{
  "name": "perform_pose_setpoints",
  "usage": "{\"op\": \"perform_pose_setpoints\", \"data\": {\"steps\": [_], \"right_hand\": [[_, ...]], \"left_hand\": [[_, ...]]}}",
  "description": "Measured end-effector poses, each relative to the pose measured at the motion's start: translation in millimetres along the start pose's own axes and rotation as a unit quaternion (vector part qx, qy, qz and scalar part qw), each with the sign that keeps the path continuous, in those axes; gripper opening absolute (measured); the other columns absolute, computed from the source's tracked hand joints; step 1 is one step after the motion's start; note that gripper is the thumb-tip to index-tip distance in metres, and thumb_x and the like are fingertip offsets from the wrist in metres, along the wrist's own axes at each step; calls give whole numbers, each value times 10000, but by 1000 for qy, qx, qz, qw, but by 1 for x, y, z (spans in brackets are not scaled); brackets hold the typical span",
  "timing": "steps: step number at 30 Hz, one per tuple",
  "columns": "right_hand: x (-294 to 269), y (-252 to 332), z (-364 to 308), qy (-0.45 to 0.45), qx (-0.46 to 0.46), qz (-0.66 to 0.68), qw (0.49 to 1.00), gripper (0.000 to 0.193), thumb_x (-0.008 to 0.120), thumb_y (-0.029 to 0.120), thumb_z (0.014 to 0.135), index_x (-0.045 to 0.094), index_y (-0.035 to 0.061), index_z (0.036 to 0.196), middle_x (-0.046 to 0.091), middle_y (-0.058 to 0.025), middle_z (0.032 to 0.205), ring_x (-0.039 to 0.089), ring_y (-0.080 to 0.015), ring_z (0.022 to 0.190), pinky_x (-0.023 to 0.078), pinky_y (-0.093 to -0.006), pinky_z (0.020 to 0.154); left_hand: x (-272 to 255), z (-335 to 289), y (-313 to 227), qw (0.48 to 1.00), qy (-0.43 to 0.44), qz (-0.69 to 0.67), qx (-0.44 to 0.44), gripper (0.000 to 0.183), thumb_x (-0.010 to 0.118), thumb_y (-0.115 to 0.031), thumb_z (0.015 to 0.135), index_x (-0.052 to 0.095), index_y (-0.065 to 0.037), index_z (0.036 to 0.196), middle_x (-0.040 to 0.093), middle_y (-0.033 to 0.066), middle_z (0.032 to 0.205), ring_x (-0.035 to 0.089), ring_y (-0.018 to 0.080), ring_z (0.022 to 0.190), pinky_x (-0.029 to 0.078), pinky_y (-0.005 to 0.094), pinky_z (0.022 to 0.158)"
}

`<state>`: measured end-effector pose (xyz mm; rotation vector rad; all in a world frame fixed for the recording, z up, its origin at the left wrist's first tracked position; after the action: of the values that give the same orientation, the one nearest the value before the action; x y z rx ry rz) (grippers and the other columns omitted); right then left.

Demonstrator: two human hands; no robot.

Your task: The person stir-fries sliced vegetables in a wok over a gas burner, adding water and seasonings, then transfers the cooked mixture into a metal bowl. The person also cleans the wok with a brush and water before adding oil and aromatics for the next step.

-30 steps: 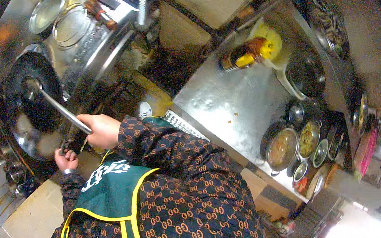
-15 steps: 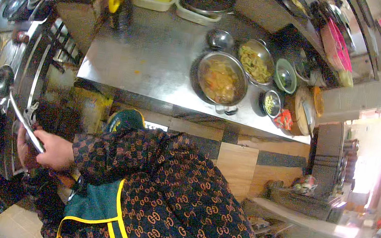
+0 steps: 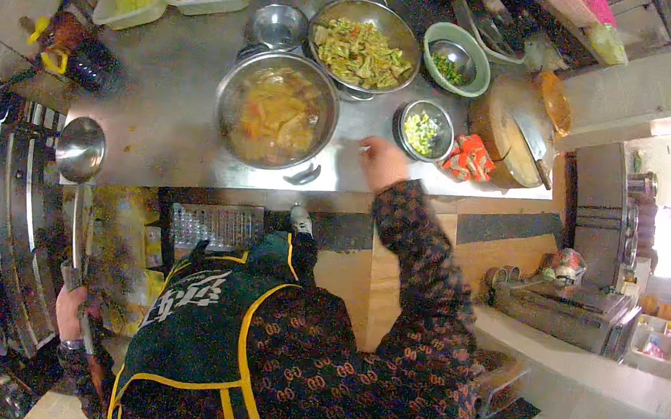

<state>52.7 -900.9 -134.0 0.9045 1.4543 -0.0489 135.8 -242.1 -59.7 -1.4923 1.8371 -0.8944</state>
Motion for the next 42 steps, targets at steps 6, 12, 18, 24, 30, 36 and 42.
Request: {"op": "perform_pose_setpoints", "data": {"steps": [6, 12, 18, 24, 30, 36, 42], "right_hand": [[-19, -211, 125, 36, -16, -138, 990, 628, 710, 127, 757, 545, 201, 1359, 462, -168, 1414, 527, -374, 1228, 469, -422, 1007], [8, -249, 159, 144, -42, -211, 966, 485, 659, 104, 767, 609, 169, 1245, 475, -188, 1357, 524, -404, 1185, 471, -456, 980], [-13, -264, 144, 119, -76, -154, 978, 485, 664, 125, 772, 602, 136, 1252, 499, -192, 1308, 577, -394, 1095, 487, -435, 954], [-18, -274, 128, 50, -130, -109, 984, 365, 637, 116, 785, 683, 167, 1144, 560, -206, 1215, 652, -351, 990, 549, -412, 838], [-8, -279, 139, 101, -90, -89, 987, 367, 659, 109, 752, 683, 115, 1118, 562, -209, 1187, 589, -376, 1085, 501, -433, 934], [2, -277, 135, 92, -110, -141, 980, 287, 653, 160, 792, 707, 179, 1073, 625, -161, 1124, 653, -354, 986, 543, -433, 858], [-25, -293, 147, 184, 77, 129, 971, 226, 714, 192, 804, 714, 88, 1004, 709, -95, 864, 683, -182, 777, 538, -317, 696]], "left_hand": [[186, 20, -30, 998, 32, -19, -42, 340, 607, -107, 836, 508, 17, 1137, 558, 69, 798, 526, 158, 547, 467, 291, 483], [283, 28, -47, 993, 42, 53, -93, 346, 646, -123, 829, 539, 29, 1121, 585, 79, 731, 565, 162, 563, 491, 284, 510], [355, 1, -49, 978, 111, 131, -121, 320, 654, -120, 823, 563, 12, 1101, 611, 53, 805, 572, 143, 605, 487, 276, 535], [424, -28, -34, 957, 188, 177, -133, 191, 665, -133, 847, 560, -39, 976, 575, 5, 775, 544, 95, 635, 449, 249, 581], [449, -11, -36, 930, 241, 239, -145, 146, 652, -135, 867, 562, -52, 947, 568, -14, 741, 537, 81, 641, 441, 245, 591], [470, -6, -21, 909, 303, 249, -143, 170, 654, -125, 872, 582, -48, 1005, 570, -22, 736, 516, 68, 635, 423, 241, 587], [496, 3, -11, 877, 359, 313, -63, 319, 681, -175, 871, 606, -45, 1151, 592, 5, 790, 542, 106, 703, 465, 306, 639]]}}
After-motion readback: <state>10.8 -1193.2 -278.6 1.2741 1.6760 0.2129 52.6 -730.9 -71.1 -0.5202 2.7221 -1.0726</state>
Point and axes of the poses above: each hand's wrist, its own z-axis towards the middle knuckle, its own x-axis out of the palm, y = z × x, the point moved 9 cm from there along z, towards the middle knuckle
